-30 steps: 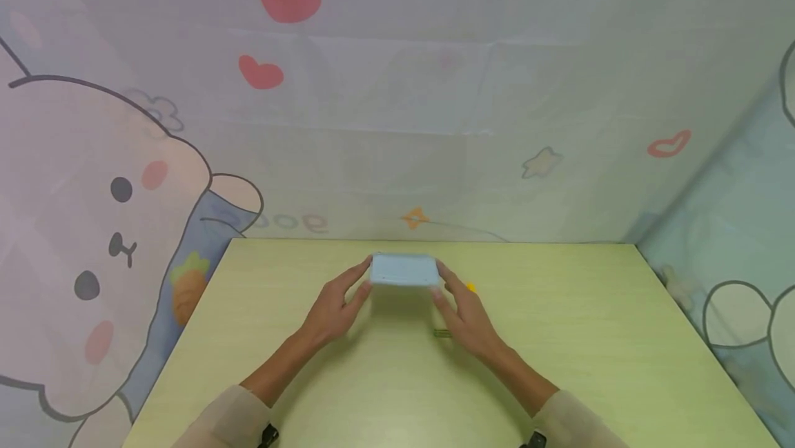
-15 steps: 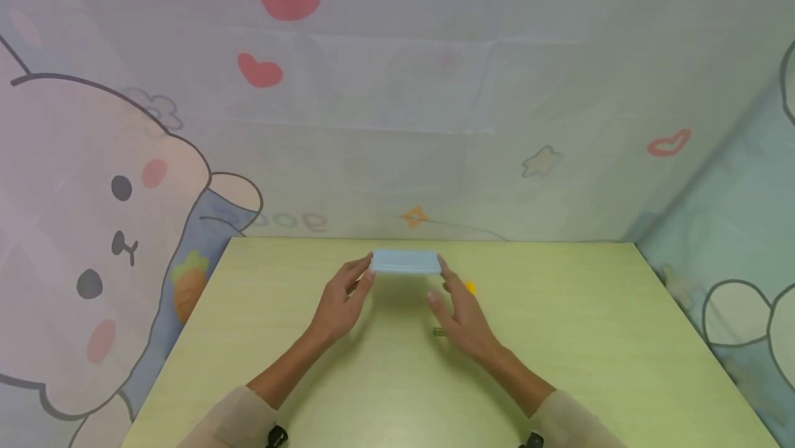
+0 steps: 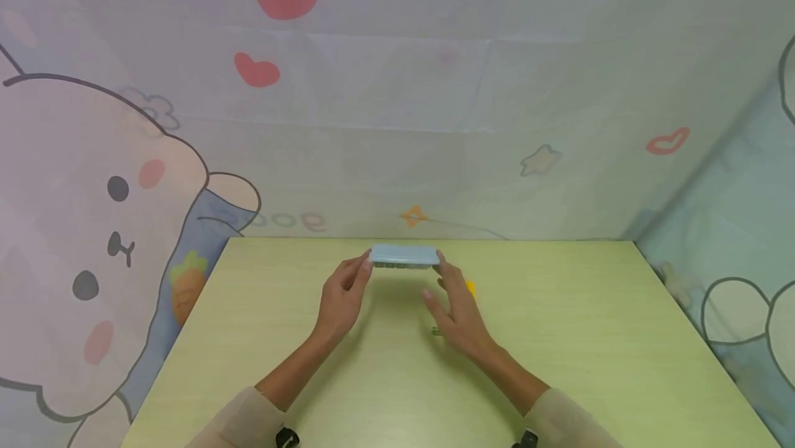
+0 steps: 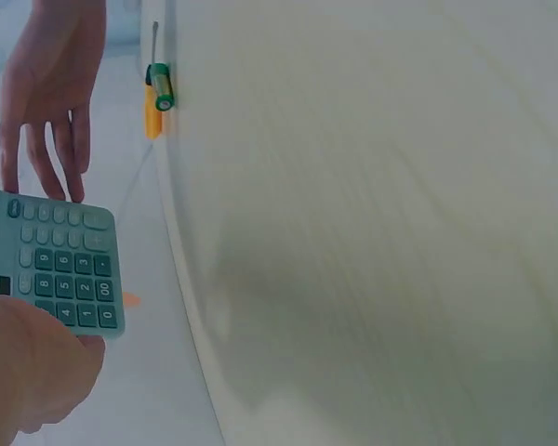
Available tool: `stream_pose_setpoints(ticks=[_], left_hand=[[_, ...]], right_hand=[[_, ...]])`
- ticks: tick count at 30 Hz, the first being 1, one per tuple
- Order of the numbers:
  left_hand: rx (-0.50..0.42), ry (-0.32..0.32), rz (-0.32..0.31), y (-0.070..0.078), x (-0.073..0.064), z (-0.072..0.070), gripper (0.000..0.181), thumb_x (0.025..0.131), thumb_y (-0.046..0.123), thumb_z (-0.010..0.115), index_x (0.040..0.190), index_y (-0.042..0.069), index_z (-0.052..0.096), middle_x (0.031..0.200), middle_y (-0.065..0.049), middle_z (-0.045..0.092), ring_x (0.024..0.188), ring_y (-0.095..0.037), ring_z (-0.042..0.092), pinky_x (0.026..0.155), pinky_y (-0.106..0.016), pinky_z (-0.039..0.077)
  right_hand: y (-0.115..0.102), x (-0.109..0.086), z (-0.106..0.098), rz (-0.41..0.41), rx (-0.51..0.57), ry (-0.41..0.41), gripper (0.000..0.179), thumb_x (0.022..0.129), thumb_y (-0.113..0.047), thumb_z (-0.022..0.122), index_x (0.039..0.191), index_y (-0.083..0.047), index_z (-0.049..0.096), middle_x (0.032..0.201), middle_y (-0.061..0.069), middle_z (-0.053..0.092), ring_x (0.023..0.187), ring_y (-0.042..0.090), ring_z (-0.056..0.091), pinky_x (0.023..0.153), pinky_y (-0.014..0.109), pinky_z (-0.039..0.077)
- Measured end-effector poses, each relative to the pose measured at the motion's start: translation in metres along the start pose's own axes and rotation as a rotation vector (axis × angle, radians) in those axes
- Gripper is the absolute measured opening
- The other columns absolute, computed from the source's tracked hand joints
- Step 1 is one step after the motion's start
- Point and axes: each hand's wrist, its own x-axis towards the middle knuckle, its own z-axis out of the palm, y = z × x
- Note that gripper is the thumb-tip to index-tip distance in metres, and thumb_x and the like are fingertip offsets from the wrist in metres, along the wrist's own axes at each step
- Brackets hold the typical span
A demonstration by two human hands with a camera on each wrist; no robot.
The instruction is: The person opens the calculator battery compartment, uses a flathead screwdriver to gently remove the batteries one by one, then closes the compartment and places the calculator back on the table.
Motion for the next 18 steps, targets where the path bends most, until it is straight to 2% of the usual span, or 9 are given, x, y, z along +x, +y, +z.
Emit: stream_pose_setpoints(ticks=[6,12,14,18], left_hand=[[-0.080,0.020,-0.066,-0.0011,0.0002,-0.0003,0.044,0.107,0.050,0.062,0.143,0.026,0.069,0.136,-0.007,0.069,0.130,-0.024,0.061,0.111,-0.052,0.044],[-0.166,0.053,-0.167,0.0007,0.0024,0.0003,0.055,0.103,0.055,0.065,0.142,0.016,0.070,0.141,-0.007,0.068,0.132,-0.028,0.064,0.111,-0.048,0.048],[-0.177,0.058,-0.189,0.0017,0.0028,0.0001,0.057,0.103,0.055,0.066,0.141,0.013,0.070,0.140,-0.010,0.068,0.132,-0.032,0.064,0.110,-0.048,0.049],[-0.170,0.049,-0.206,0.0035,0.0026,0.0009,0.056,0.104,0.055,0.063,0.141,0.013,0.070,0.140,-0.010,0.069,0.132,-0.031,0.064,0.110,-0.047,0.050]], right_hand=[[-0.0017,0.0011,0.0023,0.011,0.008,0.020,0.075,0.110,-0.021,0.057,0.172,-0.016,0.014,0.157,0.021,0.041,0.144,0.042,0.045,0.116,0.051,0.043],[-0.0009,0.0007,0.0046,-0.023,0.033,0.046,0.074,0.108,-0.016,0.060,0.170,-0.012,0.020,0.159,0.018,0.043,0.146,0.037,0.046,0.113,0.053,0.046],[-0.0008,0.0005,0.0050,-0.029,0.043,0.052,0.072,0.108,-0.016,0.060,0.169,-0.012,0.023,0.159,0.015,0.044,0.146,0.036,0.046,0.111,0.056,0.047],[-0.0055,0.0009,0.0043,-0.012,0.057,0.059,0.071,0.108,-0.015,0.061,0.169,-0.011,0.025,0.157,0.017,0.045,0.143,0.040,0.049,0.107,0.060,0.048]])
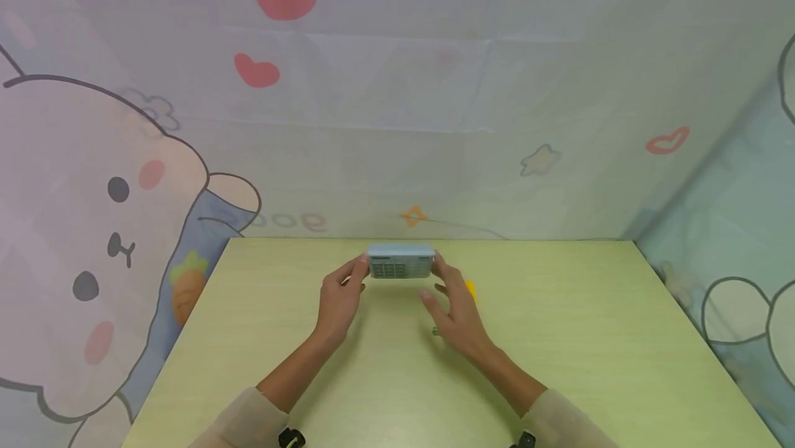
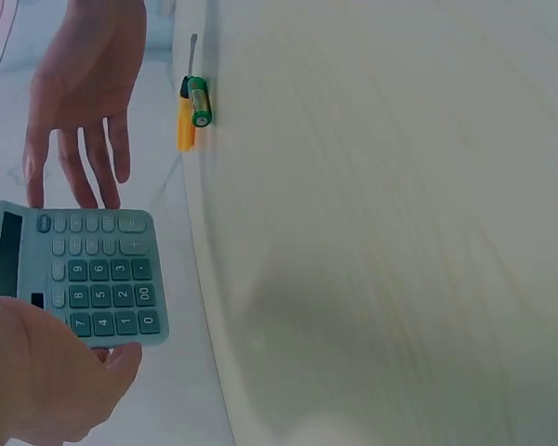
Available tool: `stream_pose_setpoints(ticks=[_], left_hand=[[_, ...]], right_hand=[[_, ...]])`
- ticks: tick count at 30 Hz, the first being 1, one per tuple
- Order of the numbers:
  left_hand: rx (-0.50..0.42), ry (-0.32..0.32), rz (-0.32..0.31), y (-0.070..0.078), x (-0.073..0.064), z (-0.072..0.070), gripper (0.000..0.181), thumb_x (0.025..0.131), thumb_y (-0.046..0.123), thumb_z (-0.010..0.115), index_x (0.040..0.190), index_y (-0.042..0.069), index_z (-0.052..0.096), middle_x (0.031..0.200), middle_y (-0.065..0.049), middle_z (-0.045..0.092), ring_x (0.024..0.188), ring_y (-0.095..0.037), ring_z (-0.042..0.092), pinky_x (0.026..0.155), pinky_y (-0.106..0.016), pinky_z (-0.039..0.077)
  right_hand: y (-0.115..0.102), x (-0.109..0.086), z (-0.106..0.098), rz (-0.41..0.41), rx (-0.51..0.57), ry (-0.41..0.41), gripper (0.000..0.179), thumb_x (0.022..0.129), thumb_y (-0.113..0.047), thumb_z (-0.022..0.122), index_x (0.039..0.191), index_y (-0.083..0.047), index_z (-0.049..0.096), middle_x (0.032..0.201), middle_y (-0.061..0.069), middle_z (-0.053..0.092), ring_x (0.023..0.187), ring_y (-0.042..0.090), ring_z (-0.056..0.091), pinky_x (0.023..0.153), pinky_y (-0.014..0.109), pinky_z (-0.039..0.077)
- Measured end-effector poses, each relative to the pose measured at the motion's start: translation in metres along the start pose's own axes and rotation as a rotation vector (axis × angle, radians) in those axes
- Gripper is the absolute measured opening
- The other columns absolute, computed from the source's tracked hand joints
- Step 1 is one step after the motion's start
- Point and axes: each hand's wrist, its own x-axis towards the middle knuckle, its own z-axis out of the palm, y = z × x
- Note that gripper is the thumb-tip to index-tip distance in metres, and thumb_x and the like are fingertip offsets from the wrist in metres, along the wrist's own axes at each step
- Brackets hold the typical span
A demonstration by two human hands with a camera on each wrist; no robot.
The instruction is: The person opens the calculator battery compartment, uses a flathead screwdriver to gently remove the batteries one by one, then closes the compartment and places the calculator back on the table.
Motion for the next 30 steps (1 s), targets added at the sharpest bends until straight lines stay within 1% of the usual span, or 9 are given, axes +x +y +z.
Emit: stream_pose_setpoints(ticks=[2,5,7,11,14,17,20,25,30], left_hand=[[0.007,-0.016,0.020,0.000,-0.001,0.001,0.056,0.107,0.054,0.059,0.144,0.013,0.068,0.141,-0.010,0.068,0.133,-0.030,0.063,0.110,-0.048,0.050],[0.038,-0.037,0.094,-0.003,-0.002,0.001,0.053,0.111,0.050,0.052,0.150,0.015,0.062,0.143,-0.011,0.066,0.135,-0.030,0.062,0.108,-0.049,0.051],[0.075,-0.046,0.148,-0.005,-0.004,0.002,0.051,0.112,0.049,0.050,0.153,0.020,0.059,0.145,-0.009,0.065,0.135,-0.028,0.062,0.108,-0.052,0.050],[0.130,-0.055,0.236,-0.009,-0.006,0.003,0.046,0.113,0.045,0.050,0.155,0.029,0.056,0.149,-0.003,0.061,0.138,-0.023,0.058,0.110,-0.053,0.049],[0.151,-0.062,0.296,-0.011,-0.006,0.004,0.045,0.113,0.041,0.051,0.156,0.029,0.054,0.146,-0.005,0.062,0.138,-0.023,0.057,0.110,-0.051,0.049],[0.184,-0.068,0.344,-0.011,-0.006,0.005,0.045,0.114,0.037,0.052,0.157,0.027,0.053,0.137,-0.007,0.063,0.130,-0.023,0.060,0.108,-0.046,0.051],[0.219,-0.071,0.352,-0.009,-0.006,0.006,0.046,0.113,0.038,0.052,0.158,0.026,0.052,0.132,-0.006,0.061,0.122,-0.021,0.062,0.105,-0.043,0.053],[0.286,-0.065,0.308,-0.007,-0.004,0.004,0.048,0.113,0.043,0.051,0.158,0.027,0.053,0.126,-0.005,0.061,0.114,-0.021,0.065,0.095,-0.044,0.059],[0.367,-0.056,0.280,-0.009,-0.002,0.000,0.046,0.113,0.037,0.053,0.157,0.021,0.055,0.119,-0.008,0.064,0.112,-0.027,0.068,0.085,-0.044,0.058]], right_hand=[[0.000,0.000,-0.001,0.017,-0.004,0.000,0.071,0.108,-0.016,0.061,0.169,-0.012,0.026,0.155,0.018,0.046,0.141,0.041,0.050,0.106,0.059,0.049],[0.003,0.002,-0.002,0.028,-0.032,-0.002,0.072,0.108,-0.020,0.061,0.170,-0.015,0.025,0.152,0.019,0.048,0.137,0.040,0.053,0.105,0.056,0.051],[0.004,0.004,-0.002,0.030,-0.043,0.001,0.072,0.109,-0.020,0.061,0.170,-0.015,0.024,0.149,0.020,0.050,0.134,0.043,0.054,0.104,0.057,0.052],[0.005,0.007,-0.004,0.024,-0.052,0.014,0.073,0.108,-0.018,0.061,0.171,-0.014,0.022,0.146,0.022,0.051,0.131,0.046,0.055,0.102,0.060,0.052],[0.004,0.009,-0.005,0.029,-0.046,0.025,0.072,0.108,-0.018,0.061,0.170,-0.015,0.023,0.144,0.021,0.053,0.130,0.044,0.056,0.101,0.061,0.052],[0.003,0.010,-0.005,0.048,-0.032,0.037,0.070,0.109,-0.018,0.060,0.170,-0.014,0.026,0.140,0.020,0.054,0.127,0.040,0.057,0.099,0.058,0.055],[0.002,0.011,-0.006,0.066,-0.035,0.048,0.067,0.110,-0.019,0.060,0.169,-0.013,0.030,0.133,0.018,0.056,0.120,0.035,0.060,0.095,0.050,0.059],[0.000,0.013,-0.007,0.097,-0.029,0.055,0.062,0.109,-0.016,0.062,0.165,-0.009,0.037,0.123,0.018,0.058,0.110,0.028,0.064,0.087,0.042,0.062],[-0.002,0.015,-0.010,0.166,0.026,0.035,0.056,0.109,-0.015,0.062,0.161,-0.007,0.045,0.119,0.017,0.060,0.110,0.032,0.066,0.085,0.039,0.062]])
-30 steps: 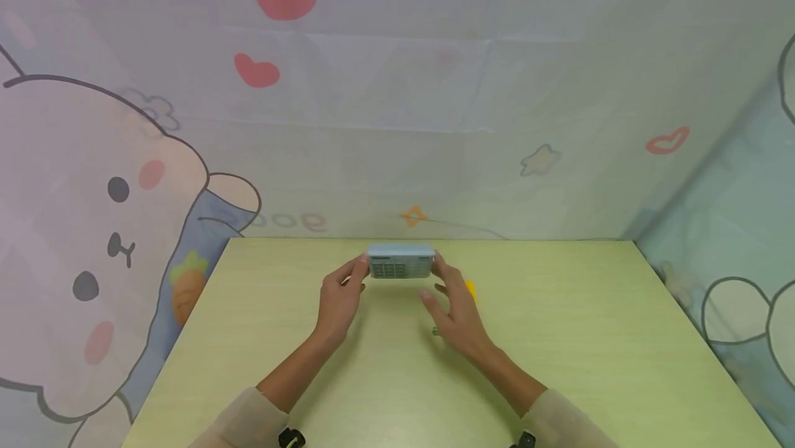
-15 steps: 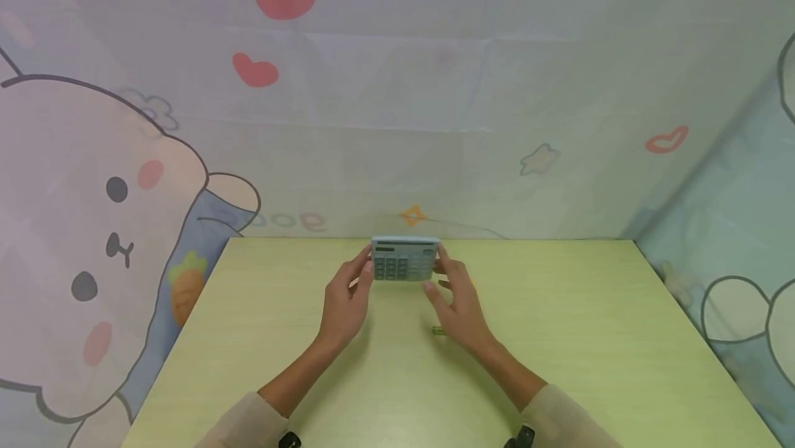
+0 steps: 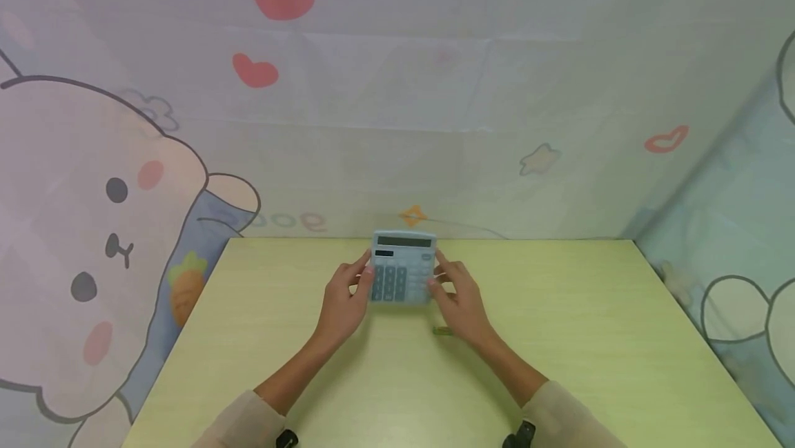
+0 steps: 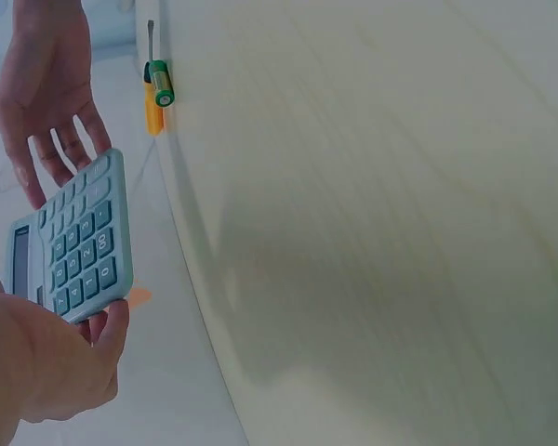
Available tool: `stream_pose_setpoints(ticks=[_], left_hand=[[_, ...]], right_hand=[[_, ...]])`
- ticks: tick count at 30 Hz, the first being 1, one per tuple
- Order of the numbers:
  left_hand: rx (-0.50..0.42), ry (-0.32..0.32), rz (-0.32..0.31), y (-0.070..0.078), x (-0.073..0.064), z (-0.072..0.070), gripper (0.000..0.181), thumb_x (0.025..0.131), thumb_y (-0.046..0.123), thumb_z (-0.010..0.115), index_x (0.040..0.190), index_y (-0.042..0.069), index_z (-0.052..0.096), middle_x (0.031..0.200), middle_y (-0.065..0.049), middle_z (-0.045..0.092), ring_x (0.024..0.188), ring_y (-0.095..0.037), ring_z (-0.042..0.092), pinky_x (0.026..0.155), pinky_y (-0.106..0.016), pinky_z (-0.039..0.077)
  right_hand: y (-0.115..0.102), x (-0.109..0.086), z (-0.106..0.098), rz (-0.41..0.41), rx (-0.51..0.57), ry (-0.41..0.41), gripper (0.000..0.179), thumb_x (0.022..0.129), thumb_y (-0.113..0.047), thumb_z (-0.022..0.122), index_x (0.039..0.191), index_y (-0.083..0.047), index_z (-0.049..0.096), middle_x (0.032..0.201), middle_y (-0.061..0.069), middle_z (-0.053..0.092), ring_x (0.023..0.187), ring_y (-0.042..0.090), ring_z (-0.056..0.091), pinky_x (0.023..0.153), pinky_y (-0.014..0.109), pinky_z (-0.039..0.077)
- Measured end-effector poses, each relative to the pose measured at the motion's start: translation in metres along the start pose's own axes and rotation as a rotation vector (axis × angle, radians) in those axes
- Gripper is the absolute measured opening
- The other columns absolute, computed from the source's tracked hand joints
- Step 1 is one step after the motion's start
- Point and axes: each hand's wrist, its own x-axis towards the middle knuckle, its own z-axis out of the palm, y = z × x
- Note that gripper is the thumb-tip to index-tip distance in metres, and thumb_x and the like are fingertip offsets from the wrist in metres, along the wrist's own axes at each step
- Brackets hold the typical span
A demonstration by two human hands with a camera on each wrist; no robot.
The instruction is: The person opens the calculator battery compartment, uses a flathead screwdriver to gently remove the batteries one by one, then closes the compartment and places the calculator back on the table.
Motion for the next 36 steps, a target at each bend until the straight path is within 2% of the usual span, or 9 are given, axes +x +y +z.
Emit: stream_pose_setpoints(ticks=[7,11,16,20,24,29,36], left_hand=[[0.043,-0.032,-0.065,-0.003,0.003,-0.001,0.044,0.113,0.028,0.055,0.153,0.013,0.059,0.106,-0.008,0.063,0.098,-0.024,0.071,0.075,-0.030,0.059],[0.037,-0.051,-0.094,-0.003,0.004,-0.002,0.044,0.112,0.028,0.055,0.152,0.011,0.059,0.104,-0.008,0.062,0.092,-0.020,0.069,0.071,-0.026,0.060],[0.022,-0.074,-0.148,-0.003,0.004,-0.005,0.044,0.112,0.028,0.056,0.151,0.008,0.060,0.105,-0.009,0.062,0.090,-0.020,0.068,0.070,-0.028,0.061],[0.023,-0.100,-0.191,-0.005,0.004,-0.006,0.045,0.112,0.031,0.056,0.149,0.008,0.062,0.107,-0.009,0.063,0.090,-0.020,0.066,0.072,-0.033,0.063],[0.017,-0.120,-0.211,-0.009,0.004,-0.006,0.044,0.112,0.030,0.056,0.148,0.006,0.063,0.107,-0.010,0.064,0.090,-0.021,0.065,0.073,-0.038,0.064],[0.037,-0.129,-0.213,-0.011,0.004,-0.008,0.043,0.111,0.029,0.057,0.147,0.006,0.063,0.107,-0.011,0.065,0.089,-0.022,0.067,0.068,-0.035,0.063],[0.034,-0.146,-0.229,-0.012,0.004,-0.008,0.043,0.112,0.028,0.057,0.147,0.005,0.063,0.106,-0.012,0.065,0.087,-0.020,0.067,0.069,-0.039,0.063]], right_hand=[[0.001,0.000,-0.002,0.126,0.065,-0.036,0.053,0.106,-0.004,0.062,0.157,-0.002,0.048,0.114,0.017,0.060,0.105,0.035,0.067,0.078,0.043,0.063],[0.001,0.001,-0.002,0.160,0.068,-0.053,0.052,0.106,-0.002,0.061,0.156,0.003,0.048,0.113,0.017,0.059,0.103,0.033,0.068,0.078,0.047,0.063],[0.001,0.002,-0.002,0.219,0.089,-0.078,0.052,0.105,-0.004,0.061,0.155,0.006,0.048,0.112,0.017,0.060,0.099,0.031,0.068,0.078,0.049,0.063],[0.000,0.002,-0.003,0.294,0.113,-0.110,0.051,0.106,-0.007,0.060,0.155,0.002,0.049,0.111,0.016,0.061,0.098,0.029,0.067,0.081,0.050,0.062],[0.000,0.002,-0.004,0.341,0.115,-0.138,0.051,0.107,-0.009,0.061,0.155,0.001,0.050,0.111,0.015,0.063,0.095,0.028,0.067,0.081,0.048,0.063],[0.000,0.003,-0.003,0.369,0.095,-0.154,0.051,0.106,-0.010,0.061,0.154,0.002,0.052,0.111,0.015,0.065,0.092,0.025,0.068,0.079,0.044,0.063],[-0.001,0.003,-0.002,0.395,0.088,-0.160,0.051,0.105,-0.010,0.062,0.154,0.002,0.052,0.111,0.015,0.066,0.088,0.024,0.069,0.078,0.043,0.063]])
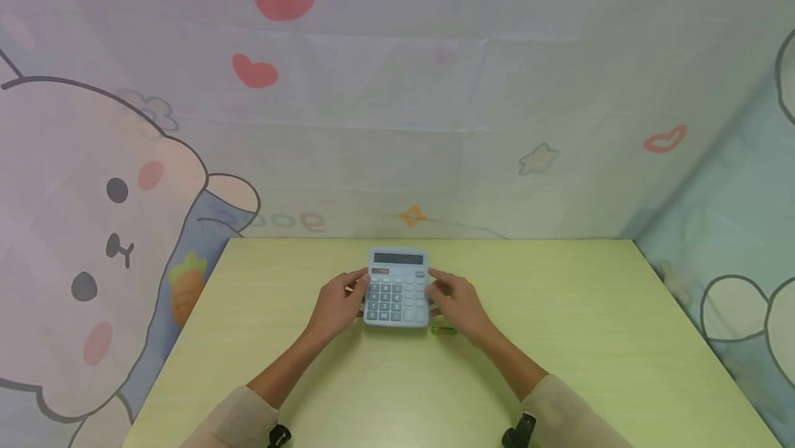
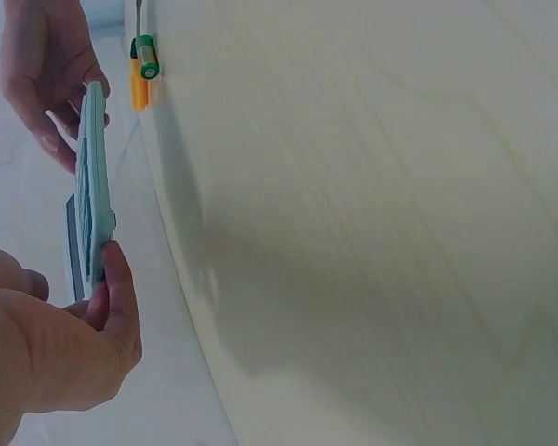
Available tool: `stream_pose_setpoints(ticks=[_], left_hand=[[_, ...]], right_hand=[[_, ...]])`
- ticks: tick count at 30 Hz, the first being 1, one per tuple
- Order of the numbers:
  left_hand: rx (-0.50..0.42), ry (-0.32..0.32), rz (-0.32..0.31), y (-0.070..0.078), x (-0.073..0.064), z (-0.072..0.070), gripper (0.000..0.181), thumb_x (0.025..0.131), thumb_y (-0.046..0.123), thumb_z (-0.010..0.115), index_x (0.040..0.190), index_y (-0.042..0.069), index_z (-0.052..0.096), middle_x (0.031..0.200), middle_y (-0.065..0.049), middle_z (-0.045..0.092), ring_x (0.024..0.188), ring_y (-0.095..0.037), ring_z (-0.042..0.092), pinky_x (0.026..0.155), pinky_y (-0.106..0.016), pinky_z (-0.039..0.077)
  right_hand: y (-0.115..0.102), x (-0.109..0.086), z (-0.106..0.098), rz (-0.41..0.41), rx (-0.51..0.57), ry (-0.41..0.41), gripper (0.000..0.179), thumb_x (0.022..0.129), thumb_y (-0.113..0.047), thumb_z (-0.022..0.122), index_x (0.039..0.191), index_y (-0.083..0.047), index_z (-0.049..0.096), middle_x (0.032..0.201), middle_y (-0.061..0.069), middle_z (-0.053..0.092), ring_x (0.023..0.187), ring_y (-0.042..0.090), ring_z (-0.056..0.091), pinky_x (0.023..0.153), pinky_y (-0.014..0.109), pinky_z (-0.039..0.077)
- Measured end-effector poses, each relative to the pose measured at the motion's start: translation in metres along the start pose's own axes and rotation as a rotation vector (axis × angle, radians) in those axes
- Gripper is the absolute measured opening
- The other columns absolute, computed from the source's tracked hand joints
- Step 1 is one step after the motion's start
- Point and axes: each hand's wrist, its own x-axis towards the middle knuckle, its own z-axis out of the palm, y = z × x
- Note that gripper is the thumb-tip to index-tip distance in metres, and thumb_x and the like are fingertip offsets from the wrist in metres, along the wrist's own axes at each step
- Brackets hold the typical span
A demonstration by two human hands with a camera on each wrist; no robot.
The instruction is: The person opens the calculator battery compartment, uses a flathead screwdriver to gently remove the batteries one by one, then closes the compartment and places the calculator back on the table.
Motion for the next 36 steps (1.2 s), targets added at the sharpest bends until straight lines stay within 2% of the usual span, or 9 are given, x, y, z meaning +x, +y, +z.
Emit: stream_pose_setpoints(ticks=[5,18,28,36], left_hand=[[0.012,0.004,-0.018,-0.002,0.000,0.001,0.043,0.111,0.030,0.058,0.147,0.006,0.064,0.105,-0.011,0.064,0.085,-0.018,0.066,0.068,-0.035,0.062],[0.016,-0.017,-0.049,-0.005,0.000,0.001,0.044,0.111,0.028,0.056,0.147,0.003,0.063,0.104,-0.012,0.063,0.085,-0.021,0.066,0.072,-0.039,0.063],[0.071,-0.041,-0.080,-0.013,0.001,0.003,0.045,0.110,0.028,0.057,0.147,0.003,0.063,0.103,-0.010,0.065,0.086,-0.019,0.065,0.066,-0.033,0.062],[0.106,-0.054,-0.070,-0.018,0.002,0.004,0.046,0.110,0.030,0.057,0.146,0.002,0.063,0.105,-0.009,0.067,0.084,-0.017,0.065,0.063,-0.030,0.059]], right_hand=[[0.002,0.001,0.001,0.029,-0.007,-0.002,0.051,0.105,-0.011,0.062,0.154,0.001,0.053,0.111,0.015,0.066,0.085,0.023,0.069,0.076,0.039,0.063],[0.008,0.006,0.004,0.058,-0.008,-0.030,0.049,0.105,-0.009,0.060,0.152,0.003,0.054,0.110,0.014,0.069,0.083,0.023,0.070,0.075,0.038,0.063],[0.009,0.005,0.007,0.091,-0.033,-0.041,0.049,0.105,-0.013,0.061,0.151,0.002,0.056,0.114,0.015,0.069,0.084,0.024,0.069,0.075,0.035,0.062],[0.014,0.006,0.009,0.100,-0.026,-0.053,0.048,0.106,-0.013,0.061,0.150,0.004,0.055,0.118,0.018,0.069,0.088,0.024,0.068,0.075,0.035,0.062]])
